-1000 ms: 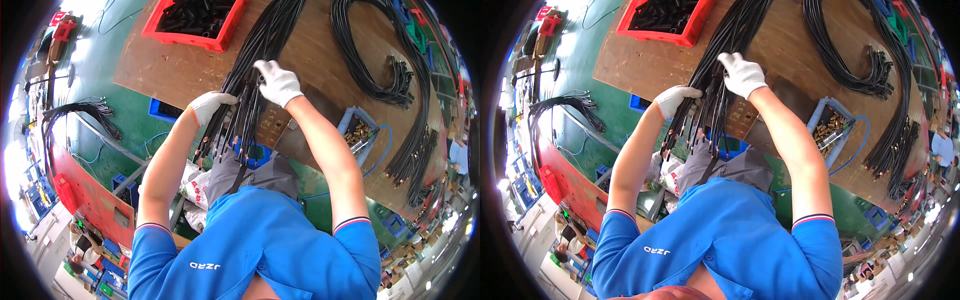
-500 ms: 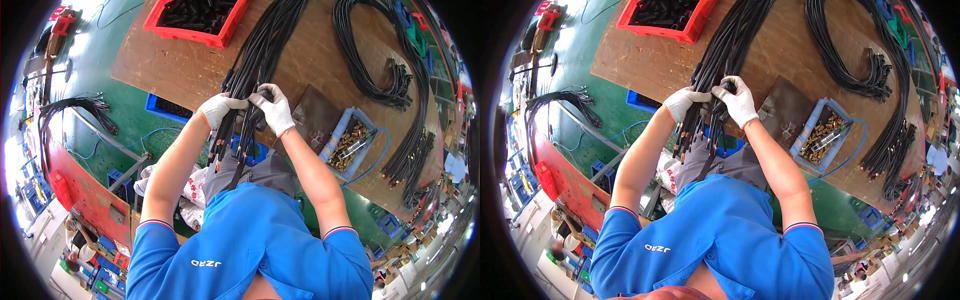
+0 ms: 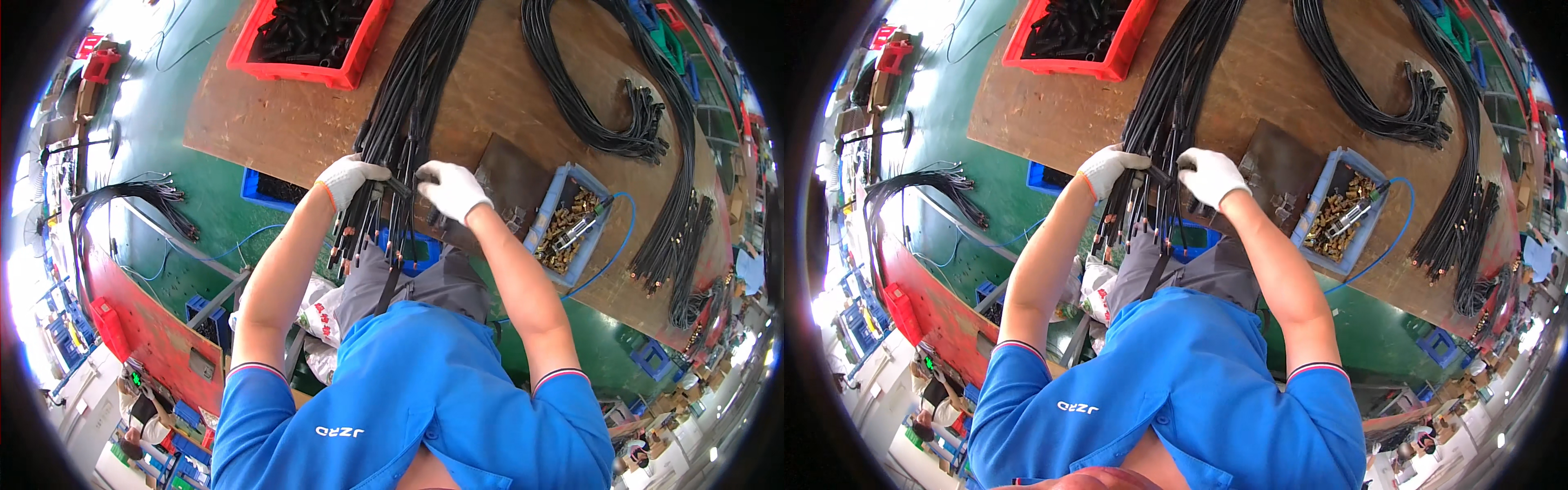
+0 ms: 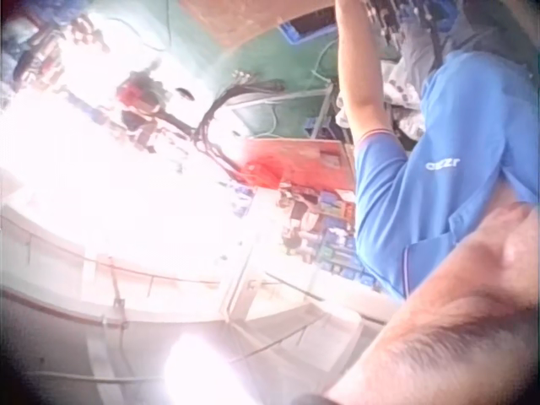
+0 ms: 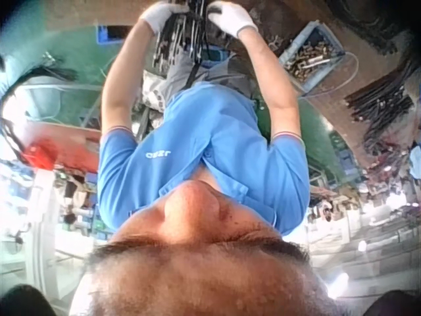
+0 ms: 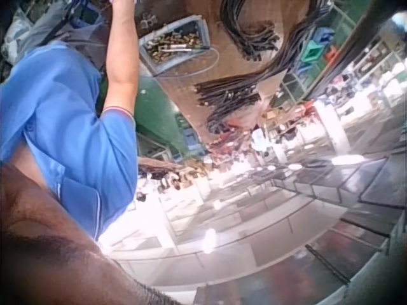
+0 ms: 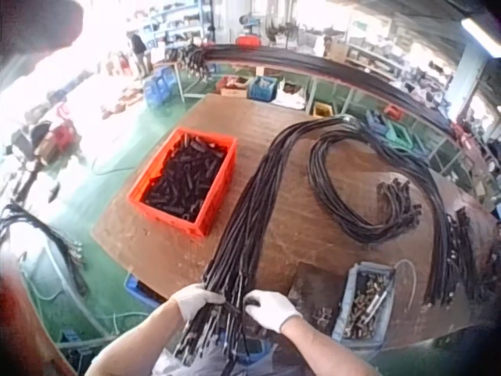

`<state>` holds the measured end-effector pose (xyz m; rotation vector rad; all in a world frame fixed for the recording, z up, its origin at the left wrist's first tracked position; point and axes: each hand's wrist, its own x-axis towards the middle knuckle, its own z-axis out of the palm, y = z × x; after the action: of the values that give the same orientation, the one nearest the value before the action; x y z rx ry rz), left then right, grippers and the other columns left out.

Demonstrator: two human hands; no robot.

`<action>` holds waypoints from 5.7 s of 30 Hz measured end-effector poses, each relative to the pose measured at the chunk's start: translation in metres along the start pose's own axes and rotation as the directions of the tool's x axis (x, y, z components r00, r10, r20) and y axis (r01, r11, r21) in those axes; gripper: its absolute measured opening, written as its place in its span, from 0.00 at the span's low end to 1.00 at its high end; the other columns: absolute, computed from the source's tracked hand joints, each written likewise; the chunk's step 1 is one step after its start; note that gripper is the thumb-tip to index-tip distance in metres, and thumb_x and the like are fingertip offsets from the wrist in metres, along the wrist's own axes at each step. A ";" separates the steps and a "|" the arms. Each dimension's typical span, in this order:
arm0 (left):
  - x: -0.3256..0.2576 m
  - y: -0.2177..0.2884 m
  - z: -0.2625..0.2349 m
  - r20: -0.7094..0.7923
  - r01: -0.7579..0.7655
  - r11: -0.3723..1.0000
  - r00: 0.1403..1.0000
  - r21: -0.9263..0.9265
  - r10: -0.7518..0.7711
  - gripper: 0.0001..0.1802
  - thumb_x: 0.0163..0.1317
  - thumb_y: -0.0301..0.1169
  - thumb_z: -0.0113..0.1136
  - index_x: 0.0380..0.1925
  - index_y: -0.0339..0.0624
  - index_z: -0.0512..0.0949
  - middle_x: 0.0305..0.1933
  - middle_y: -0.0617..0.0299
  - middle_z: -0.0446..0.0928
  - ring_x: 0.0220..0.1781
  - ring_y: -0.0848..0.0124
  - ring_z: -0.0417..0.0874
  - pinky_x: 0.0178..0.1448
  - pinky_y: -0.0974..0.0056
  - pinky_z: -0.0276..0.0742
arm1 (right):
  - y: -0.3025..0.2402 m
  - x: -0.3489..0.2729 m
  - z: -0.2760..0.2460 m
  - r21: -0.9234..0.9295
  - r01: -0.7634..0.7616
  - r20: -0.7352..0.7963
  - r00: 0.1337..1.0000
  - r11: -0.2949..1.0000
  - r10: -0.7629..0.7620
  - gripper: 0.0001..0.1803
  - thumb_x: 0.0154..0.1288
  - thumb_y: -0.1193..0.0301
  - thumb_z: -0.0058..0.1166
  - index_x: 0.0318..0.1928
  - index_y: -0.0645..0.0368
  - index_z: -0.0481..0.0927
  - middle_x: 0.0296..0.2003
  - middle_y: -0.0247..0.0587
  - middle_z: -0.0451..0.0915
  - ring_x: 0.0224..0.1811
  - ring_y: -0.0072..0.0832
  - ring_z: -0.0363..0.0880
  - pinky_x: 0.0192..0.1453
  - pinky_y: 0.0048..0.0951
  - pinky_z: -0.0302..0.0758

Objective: The person selects black cables from a pile and strips the ends to expose copper wires. They then insert brass ferrules onto the exposed wires and use a pneumatic crimping tool to secure them. The finished cables are placed on the table.

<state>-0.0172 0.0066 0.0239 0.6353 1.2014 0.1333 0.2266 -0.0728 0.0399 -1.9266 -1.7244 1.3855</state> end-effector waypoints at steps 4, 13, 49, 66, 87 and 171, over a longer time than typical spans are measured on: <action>0.008 -0.005 -0.001 0.018 -0.009 1.000 1.000 -0.019 0.010 0.10 0.66 0.26 0.72 0.45 0.38 0.84 0.34 0.60 0.85 0.29 0.71 0.85 0.33 0.65 0.85 | -0.009 0.021 -0.004 0.082 0.024 0.191 0.981 0.996 -0.039 0.25 0.66 0.56 0.69 0.57 0.60 0.89 0.51 0.51 0.91 0.54 0.41 0.90 0.63 0.38 0.81; 0.006 -0.009 0.001 0.087 0.008 0.989 0.996 -0.144 0.005 0.14 0.68 0.30 0.70 0.48 0.31 0.87 0.40 0.53 0.89 0.35 0.63 0.91 0.43 0.60 0.90 | 0.009 0.029 0.042 0.365 -0.062 0.307 0.950 0.929 -0.058 0.23 0.63 0.60 0.71 0.55 0.59 0.91 0.44 0.39 0.92 0.46 0.25 0.86 0.59 0.33 0.80; 0.018 -0.028 0.018 -0.041 -0.064 0.997 0.997 -0.036 0.063 0.13 0.61 0.24 0.75 0.45 0.36 0.85 0.36 0.60 0.87 0.31 0.70 0.87 0.36 0.63 0.87 | 0.002 -0.122 0.075 0.144 -0.154 0.601 0.798 0.978 0.038 0.25 0.69 0.54 0.70 0.55 0.61 0.86 0.41 0.46 0.89 0.43 0.31 0.83 0.56 0.36 0.78; 0.015 -0.026 0.019 -0.047 -0.075 0.996 0.996 -0.042 0.073 0.16 0.59 0.21 0.75 0.47 0.37 0.84 0.40 0.57 0.87 0.35 0.67 0.88 0.40 0.61 0.90 | -0.002 -0.120 0.075 0.271 -0.330 0.665 0.744 0.904 0.073 0.26 0.69 0.57 0.72 0.56 0.65 0.86 0.44 0.41 0.89 0.46 0.25 0.80 0.58 0.32 0.76; 0.017 -0.026 0.010 -0.093 -0.058 0.993 0.993 0.100 0.068 0.17 0.58 0.27 0.76 0.46 0.32 0.84 0.35 0.56 0.86 0.28 0.69 0.86 0.33 0.62 0.83 | 0.001 -0.072 0.102 0.560 -0.579 0.658 0.745 0.593 0.107 0.20 0.72 0.59 0.71 0.49 0.66 0.89 0.37 0.37 0.90 0.37 0.21 0.86 0.45 0.29 0.82; 0.018 -0.043 0.030 -0.097 -0.068 0.993 0.994 -0.097 0.058 0.11 0.65 0.31 0.78 0.43 0.44 0.85 0.36 0.65 0.87 0.30 0.75 0.85 0.37 0.65 0.86 | 0.005 -0.130 0.086 0.591 -0.407 0.485 0.869 0.697 0.096 0.23 0.67 0.66 0.73 0.55 0.68 0.85 0.45 0.39 0.89 0.48 0.25 0.85 0.58 0.31 0.81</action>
<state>0.0071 -0.0326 -0.0074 0.5839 1.2579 0.2781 0.1826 -0.2219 0.0545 -1.5290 -0.8199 2.2764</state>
